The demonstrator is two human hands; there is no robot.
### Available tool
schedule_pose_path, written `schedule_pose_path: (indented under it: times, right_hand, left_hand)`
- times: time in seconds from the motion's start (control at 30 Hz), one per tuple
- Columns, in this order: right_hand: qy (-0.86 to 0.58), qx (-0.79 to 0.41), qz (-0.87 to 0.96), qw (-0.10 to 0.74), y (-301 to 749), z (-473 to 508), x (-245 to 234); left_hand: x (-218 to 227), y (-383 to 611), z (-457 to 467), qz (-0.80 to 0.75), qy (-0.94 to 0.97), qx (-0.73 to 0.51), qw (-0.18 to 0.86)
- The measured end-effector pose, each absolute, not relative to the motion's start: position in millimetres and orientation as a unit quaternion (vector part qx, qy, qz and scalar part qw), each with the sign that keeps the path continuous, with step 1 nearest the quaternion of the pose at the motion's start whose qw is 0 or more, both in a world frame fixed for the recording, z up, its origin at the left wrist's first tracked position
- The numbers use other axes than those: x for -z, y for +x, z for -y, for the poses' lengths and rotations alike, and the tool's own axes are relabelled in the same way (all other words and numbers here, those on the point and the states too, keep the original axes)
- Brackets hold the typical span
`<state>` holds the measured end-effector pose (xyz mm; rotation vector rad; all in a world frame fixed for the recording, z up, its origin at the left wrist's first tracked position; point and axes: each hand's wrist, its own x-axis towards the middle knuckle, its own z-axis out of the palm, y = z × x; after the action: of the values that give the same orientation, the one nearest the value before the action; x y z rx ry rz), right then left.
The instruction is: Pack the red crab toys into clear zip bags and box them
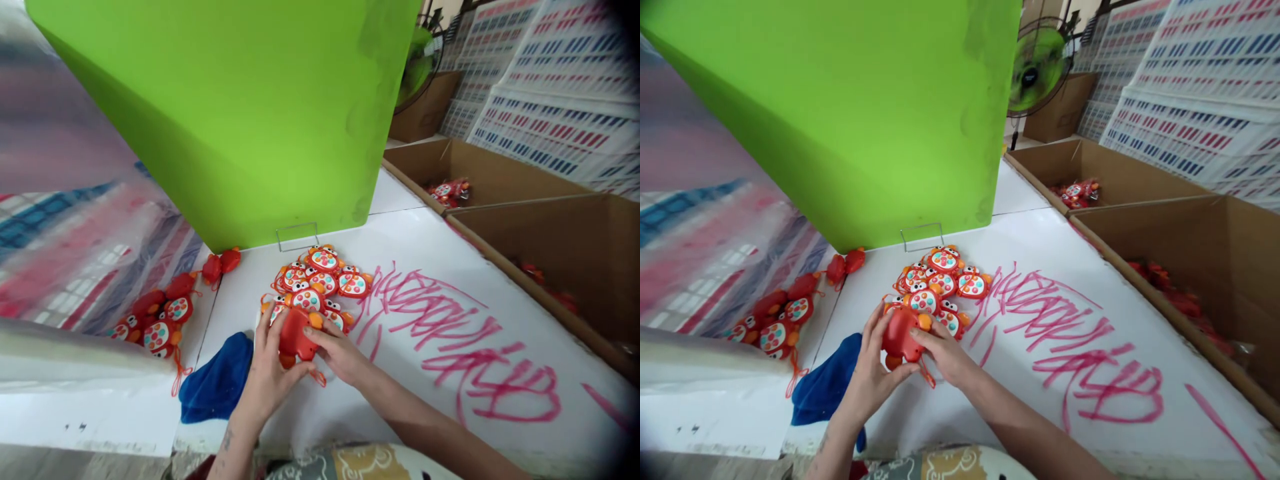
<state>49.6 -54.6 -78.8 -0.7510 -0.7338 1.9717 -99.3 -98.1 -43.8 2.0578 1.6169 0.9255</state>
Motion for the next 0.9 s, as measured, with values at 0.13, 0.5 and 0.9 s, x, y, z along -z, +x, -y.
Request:
schedule_pose_path:
  times: [0.13, 0.5, 0.9]
  right_hand:
    - [-0.315, -0.678, 0.447, 0.491, 60.9, 47.4, 75.9]
    - [-0.289, -0.443, 0.688, 0.496, 68.9, 43.8, 65.9]
    - [-0.333, -0.618, 0.567, 0.431, 72.9, 40.5, 72.4]
  left_hand:
    - [46.3, -108.8, 94.4, -0.621, 0.600, -0.428, 0.264]
    - [43.0, -90.1, 84.6, -0.488, 0.239, -0.594, 0.593]
    - [37.0, -83.9, 86.1, -0.541, 0.338, -0.547, 0.542]
